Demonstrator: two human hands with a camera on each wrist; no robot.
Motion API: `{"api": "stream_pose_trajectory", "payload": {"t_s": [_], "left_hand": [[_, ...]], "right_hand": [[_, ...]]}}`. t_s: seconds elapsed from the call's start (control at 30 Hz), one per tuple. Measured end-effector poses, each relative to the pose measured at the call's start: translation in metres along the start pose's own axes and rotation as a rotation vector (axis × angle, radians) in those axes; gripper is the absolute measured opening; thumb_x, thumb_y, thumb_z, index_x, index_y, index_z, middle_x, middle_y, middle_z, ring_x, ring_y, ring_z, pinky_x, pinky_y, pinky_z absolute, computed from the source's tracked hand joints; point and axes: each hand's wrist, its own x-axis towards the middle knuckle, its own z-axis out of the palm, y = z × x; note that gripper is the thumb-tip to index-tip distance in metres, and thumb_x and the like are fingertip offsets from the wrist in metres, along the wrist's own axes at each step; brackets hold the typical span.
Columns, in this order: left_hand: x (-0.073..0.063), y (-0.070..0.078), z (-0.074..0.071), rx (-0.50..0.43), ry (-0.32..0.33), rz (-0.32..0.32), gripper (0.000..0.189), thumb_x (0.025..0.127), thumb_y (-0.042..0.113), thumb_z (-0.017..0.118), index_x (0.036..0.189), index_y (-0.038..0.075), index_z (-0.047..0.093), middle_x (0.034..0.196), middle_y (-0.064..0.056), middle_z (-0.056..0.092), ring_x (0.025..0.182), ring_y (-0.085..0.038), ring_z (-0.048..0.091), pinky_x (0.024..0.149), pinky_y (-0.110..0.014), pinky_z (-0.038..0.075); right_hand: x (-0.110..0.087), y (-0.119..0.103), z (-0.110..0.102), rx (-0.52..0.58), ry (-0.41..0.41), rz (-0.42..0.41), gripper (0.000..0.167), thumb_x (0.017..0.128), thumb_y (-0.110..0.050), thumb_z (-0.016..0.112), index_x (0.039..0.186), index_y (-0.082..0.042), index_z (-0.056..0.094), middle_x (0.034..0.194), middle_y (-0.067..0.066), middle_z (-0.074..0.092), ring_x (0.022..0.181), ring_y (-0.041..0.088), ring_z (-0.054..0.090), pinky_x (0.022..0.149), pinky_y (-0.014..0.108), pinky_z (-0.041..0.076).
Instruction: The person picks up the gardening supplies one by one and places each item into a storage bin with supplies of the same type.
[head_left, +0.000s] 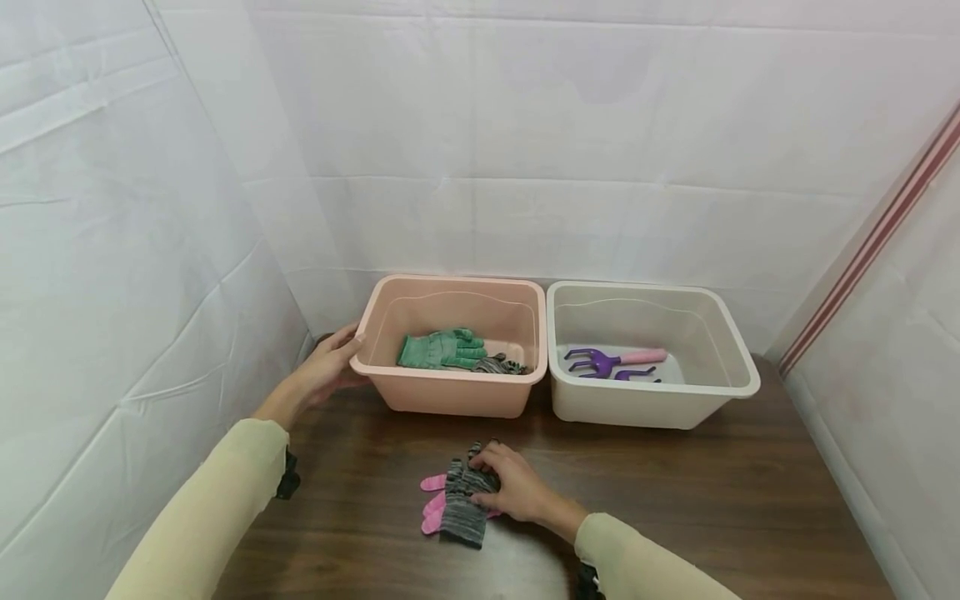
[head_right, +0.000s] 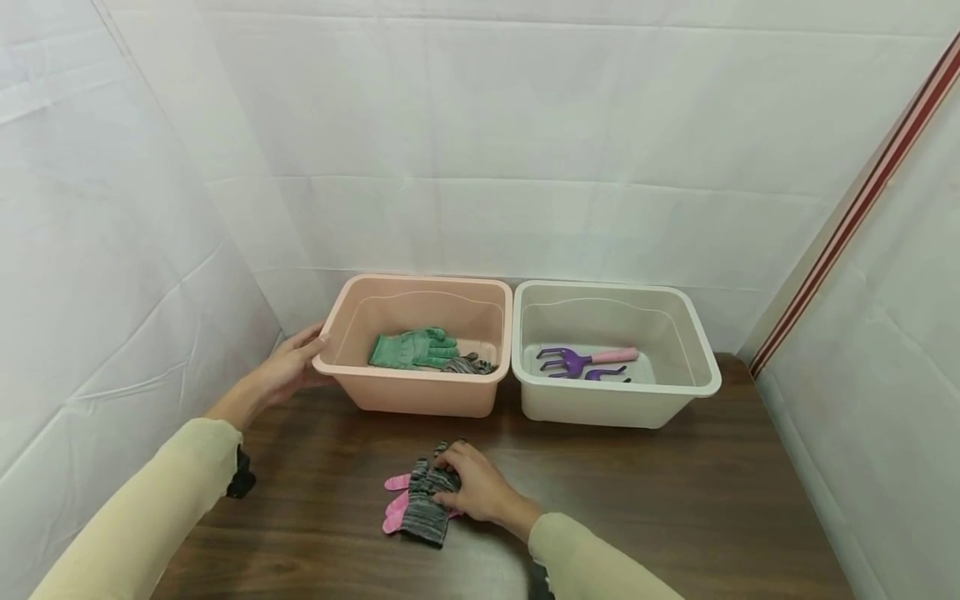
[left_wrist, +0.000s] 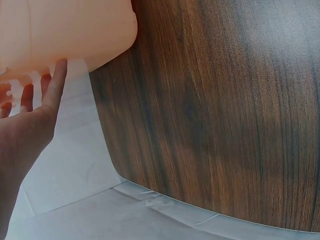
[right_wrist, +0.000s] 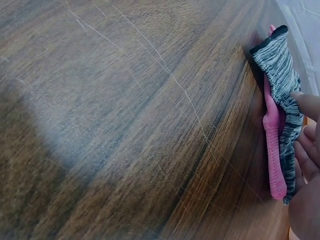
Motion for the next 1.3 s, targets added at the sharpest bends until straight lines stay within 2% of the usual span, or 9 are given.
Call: {"api": "stream_pose_trajectory", "payload": {"t_s": [0.23, 0.7, 0.9, 1.07, 1.3], "left_hand": [[0.0, 0.001, -0.001, -0.001, -0.001, 0.004, 0.066, 0.117, 0.031, 0.041, 0.172, 0.013, 0.009, 0.174, -0.023, 0.013, 0.154, -0.048, 0.027, 0.112, -0.071, 0.04], [-0.002, -0.001, 0.0, 0.013, 0.008, 0.003, 0.066, 0.117, 0.032, 0.042, 0.172, 0.013, 0.01, 0.174, -0.024, 0.014, 0.154, -0.049, 0.026, 0.112, -0.073, 0.039], [-0.001, 0.0, 0.0, 0.019, 0.006, 0.001, 0.066, 0.117, 0.033, 0.041, 0.172, 0.013, 0.01, 0.173, -0.024, 0.015, 0.153, -0.049, 0.029, 0.111, -0.07, 0.042], [0.0, 0.0, 0.0, 0.024, 0.002, 0.002, 0.067, 0.117, 0.033, 0.041, 0.172, 0.013, 0.009, 0.173, -0.024, 0.015, 0.153, -0.049, 0.029, 0.111, -0.069, 0.042], [-0.001, 0.0, 0.0, 0.016, -0.001, 0.008, 0.067, 0.117, 0.032, 0.042, 0.172, 0.013, 0.009, 0.173, -0.025, 0.016, 0.153, -0.05, 0.029, 0.111, -0.071, 0.041]], "right_hand": [[0.001, 0.003, 0.001, -0.029, 0.015, -0.035, 0.036, 0.092, -0.025, 0.086, 0.124, -0.014, 0.074, 0.117, -0.008, 0.065, 0.106, 0.009, 0.06, 0.095, 0.032, 0.054], [0.002, -0.003, -0.004, -0.057, -0.006, -0.042, 0.023, 0.095, -0.022, 0.083, 0.117, -0.014, 0.078, 0.118, -0.008, 0.065, 0.111, 0.011, 0.062, 0.099, 0.035, 0.055], [0.004, -0.001, -0.005, -0.102, -0.01, -0.084, 0.018, 0.096, -0.019, 0.081, 0.113, -0.015, 0.078, 0.108, -0.008, 0.063, 0.101, 0.008, 0.06, 0.089, 0.031, 0.055], [0.008, -0.003, -0.01, -0.133, -0.03, -0.104, 0.014, 0.097, -0.017, 0.08, 0.11, -0.015, 0.077, 0.104, -0.008, 0.063, 0.098, 0.007, 0.058, 0.087, 0.029, 0.055], [0.012, -0.009, -0.021, -0.109, -0.034, -0.127, 0.01, 0.095, -0.01, 0.079, 0.104, -0.013, 0.077, 0.097, -0.006, 0.063, 0.09, 0.007, 0.059, 0.078, 0.022, 0.053]]}}
